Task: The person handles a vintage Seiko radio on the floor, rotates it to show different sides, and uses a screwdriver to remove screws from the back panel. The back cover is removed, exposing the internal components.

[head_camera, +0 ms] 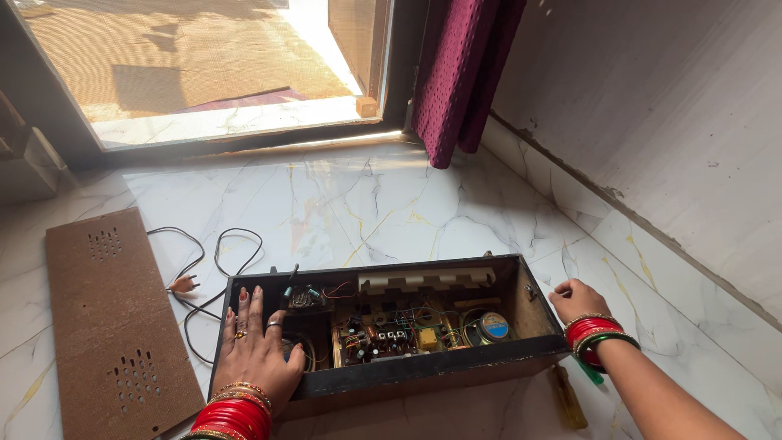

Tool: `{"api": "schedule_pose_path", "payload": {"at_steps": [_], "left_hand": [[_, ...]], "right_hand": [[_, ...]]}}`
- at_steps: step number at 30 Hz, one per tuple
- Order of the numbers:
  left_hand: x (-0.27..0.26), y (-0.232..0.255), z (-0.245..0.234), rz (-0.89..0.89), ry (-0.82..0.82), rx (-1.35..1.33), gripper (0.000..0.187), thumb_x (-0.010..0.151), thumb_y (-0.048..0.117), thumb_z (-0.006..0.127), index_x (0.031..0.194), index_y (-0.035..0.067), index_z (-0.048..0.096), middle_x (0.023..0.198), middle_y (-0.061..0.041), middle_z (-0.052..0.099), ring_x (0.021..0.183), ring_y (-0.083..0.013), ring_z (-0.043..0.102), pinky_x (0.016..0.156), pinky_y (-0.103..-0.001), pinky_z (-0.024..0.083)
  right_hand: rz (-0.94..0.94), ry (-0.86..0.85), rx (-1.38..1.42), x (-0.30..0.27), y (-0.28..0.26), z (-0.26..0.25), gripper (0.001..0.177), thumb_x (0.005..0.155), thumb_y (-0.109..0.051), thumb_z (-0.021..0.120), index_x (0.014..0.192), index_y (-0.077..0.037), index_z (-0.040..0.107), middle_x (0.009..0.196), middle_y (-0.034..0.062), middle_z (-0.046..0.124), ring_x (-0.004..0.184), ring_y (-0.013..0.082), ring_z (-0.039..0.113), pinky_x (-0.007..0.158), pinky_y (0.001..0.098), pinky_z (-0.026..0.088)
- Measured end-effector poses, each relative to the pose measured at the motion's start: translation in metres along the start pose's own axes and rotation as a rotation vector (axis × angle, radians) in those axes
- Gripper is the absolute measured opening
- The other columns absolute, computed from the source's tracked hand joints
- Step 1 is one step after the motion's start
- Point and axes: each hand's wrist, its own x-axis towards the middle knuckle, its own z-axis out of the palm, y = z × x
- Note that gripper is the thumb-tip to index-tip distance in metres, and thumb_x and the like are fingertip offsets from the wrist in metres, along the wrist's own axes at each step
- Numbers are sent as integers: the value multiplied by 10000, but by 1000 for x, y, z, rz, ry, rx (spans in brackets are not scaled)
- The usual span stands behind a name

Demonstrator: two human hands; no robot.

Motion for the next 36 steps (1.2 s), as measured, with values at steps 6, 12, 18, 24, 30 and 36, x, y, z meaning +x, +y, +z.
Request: {"api": "schedule_pose_path", "payload": {"at_steps": [6, 12, 18, 24, 30, 36], "left_hand": [[-2, 1, -5, -19, -61, 16, 752, 925, 561, 346, 1572, 200, 221, 1671, -136, -197, 1518, -240, -266, 1228, -410, -108], [-8, 4, -13, -27, -137, 30, 772, 945, 606, 299, 1597, 221, 148, 1666, -139, -278, 1505, -247, -314, 1208, -425, -163], [-30, 8, -23, -35, -209, -6, 796, 958, 651, 263, 1613, 220, 124, 1676, -123, -260, 1510, -251, -312, 1213, -455, -186], [-52, 10, -22, -91, -254, -50, 821, 964, 617, 348, 1619, 176, 119, 1682, -149, -238, 1529, -281, -290, 1222, -475, -180], [-57, 4, -18, -66, -109, -168, 813, 939, 511, 472, 1570, 123, 137, 1645, -186, -214, 1508, -308, -279, 1196, -505, -177], [-53, -16, -8, -101, 59, -146, 790, 919, 460, 523, 1548, 160, 153, 1666, -167, -112, 1514, -303, -190, 1209, -551, -126]], "right_hand": [[-234, 167, -92, -55, -55, -14, 312, 888, -269, 653, 1181, -163, 672, 1308, 74, 606, 1198, 273, 600, 1006, 422, 521], [-348, -58, -76, -138, -127, 1, 323, 931, -308, 586, 1228, -182, 595, 1310, 9, 549, 977, 225, 678, 824, 394, 620], [-778, -105, 99, -220, -187, 36, 283, 886, -274, 646, 1133, -138, 619, 1150, 46, 612, 1094, 219, 625, 968, 392, 543], [-604, -371, -46, -254, -212, 40, 341, 910, -359, 626, 1208, -198, 585, 1242, -14, 568, 1202, 190, 568, 1044, 427, 469], [-612, -337, -116, -265, -212, 35, 241, 948, -356, 525, 1101, -215, 649, 1114, -47, 648, 1105, 137, 642, 999, 370, 509], [-545, -337, -100, -270, -212, 37, 268, 958, -369, 463, 1041, -219, 669, 999, -52, 723, 971, 157, 710, 879, 360, 563]]}}
